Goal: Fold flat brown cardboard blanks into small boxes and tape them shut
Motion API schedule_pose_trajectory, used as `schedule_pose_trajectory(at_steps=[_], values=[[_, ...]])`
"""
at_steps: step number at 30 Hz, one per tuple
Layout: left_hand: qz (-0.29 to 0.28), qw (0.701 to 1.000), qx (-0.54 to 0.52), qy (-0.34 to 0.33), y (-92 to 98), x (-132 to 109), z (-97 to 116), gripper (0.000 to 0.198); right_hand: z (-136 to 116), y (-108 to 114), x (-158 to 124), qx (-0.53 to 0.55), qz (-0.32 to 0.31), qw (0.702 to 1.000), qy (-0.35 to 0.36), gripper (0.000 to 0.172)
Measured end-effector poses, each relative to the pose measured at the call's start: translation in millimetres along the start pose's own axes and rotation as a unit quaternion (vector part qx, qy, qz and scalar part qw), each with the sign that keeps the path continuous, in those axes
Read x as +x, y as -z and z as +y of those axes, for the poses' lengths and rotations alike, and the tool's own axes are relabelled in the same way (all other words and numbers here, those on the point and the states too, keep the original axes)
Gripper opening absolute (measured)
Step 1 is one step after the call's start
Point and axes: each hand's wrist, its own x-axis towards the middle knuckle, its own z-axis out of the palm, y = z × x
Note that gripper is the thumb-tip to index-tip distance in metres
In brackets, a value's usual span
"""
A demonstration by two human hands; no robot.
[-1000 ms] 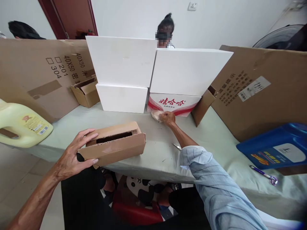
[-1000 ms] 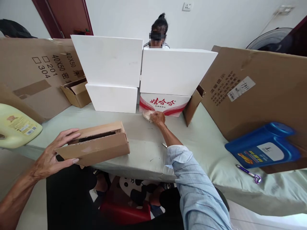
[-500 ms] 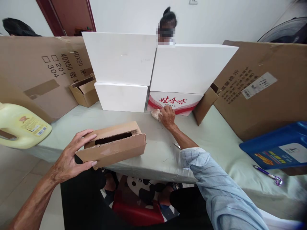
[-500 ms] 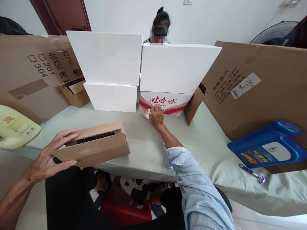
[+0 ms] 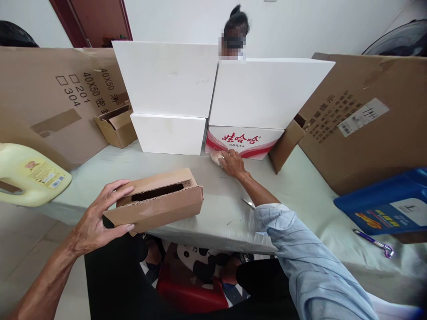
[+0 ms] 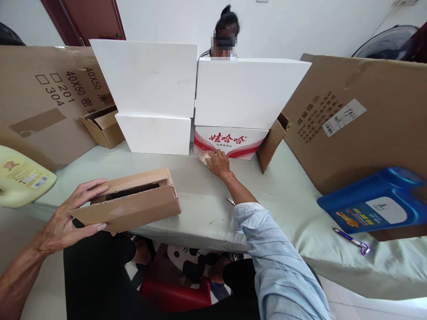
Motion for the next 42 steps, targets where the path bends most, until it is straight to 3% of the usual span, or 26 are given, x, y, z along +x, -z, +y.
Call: schedule_pose_trajectory(at_steps=[10, 15, 21, 25, 30, 33, 35, 37, 38, 40, 42], values=[[-0.005, 1.0, -0.008, 0.002, 0.7, -0.9, -1.1, 0.075, 0.8, -21.8, -2.0, 0.024, 0.0, 0.999, -0.047, 0.082], [-0.002, 1.0, -0.019, 0.002, 0.7, 0.2, 0.2, 0.074, 7.1, -32.1, -3.9, 0.079, 0.007, 0.993, -0.082, 0.071], [-0.007, 0.999, -0.033, 0.015, 0.4, 1.5, 1.7, 0.076, 9.4, -42.4, -10.4, 0.123, -0.001, 0.984, -0.129, 0.079], [0.004, 0.999, -0.035, 0.007, -1.9, 1.9, 0.6, 0.075, 10.3, -36.8, -10.2, 0.147, -0.012, 0.977, -0.157, 0.075], [0.008, 0.999, -0.05, -0.003, -3.7, 3.2, 4.3, 0.077, 3.4, -8.4, -19.9, 0.187, 0.005, 0.969, -0.161, 0.074], [0.002, 0.998, -0.063, -0.011, -8.6, 3.7, 10.2, 0.078, -15.5, 19.7, -44.5, 0.224, 0.039, 0.966, -0.121, 0.066], [0.009, 0.997, -0.078, -0.019, -14.9, 4.7, 15.1, 0.075, -36.2, 44.3, -72.8, 0.259, 0.055, 0.961, -0.077, 0.059], [0.015, 0.995, -0.093, -0.026, -22.0, 6.9, 21.2, 0.075, -61.3, 73.3, -109.0, 0.313, 0.07, 0.947, -0.021, 0.063], [0.014, 0.995, -0.099, -0.03, -25.0, 8.3, 24.6, 0.076, -74.3, 88.6, -128.2, 0.375, 0.09, 0.922, 0.025, 0.062], [0.001, 0.994, -0.101, -0.038, -29.1, 11.1, 31.8, 0.081, -98.0, 117.8, -163.9, 0.429, 0.117, 0.889, 0.109, 0.045], [-0.015, 0.994, -0.096, -0.05, -30.2, 12.9, 38.1, 0.089, -114.7, 141.0, -190.8, 0.427, 0.134, 0.88, 0.163, 0.025]])
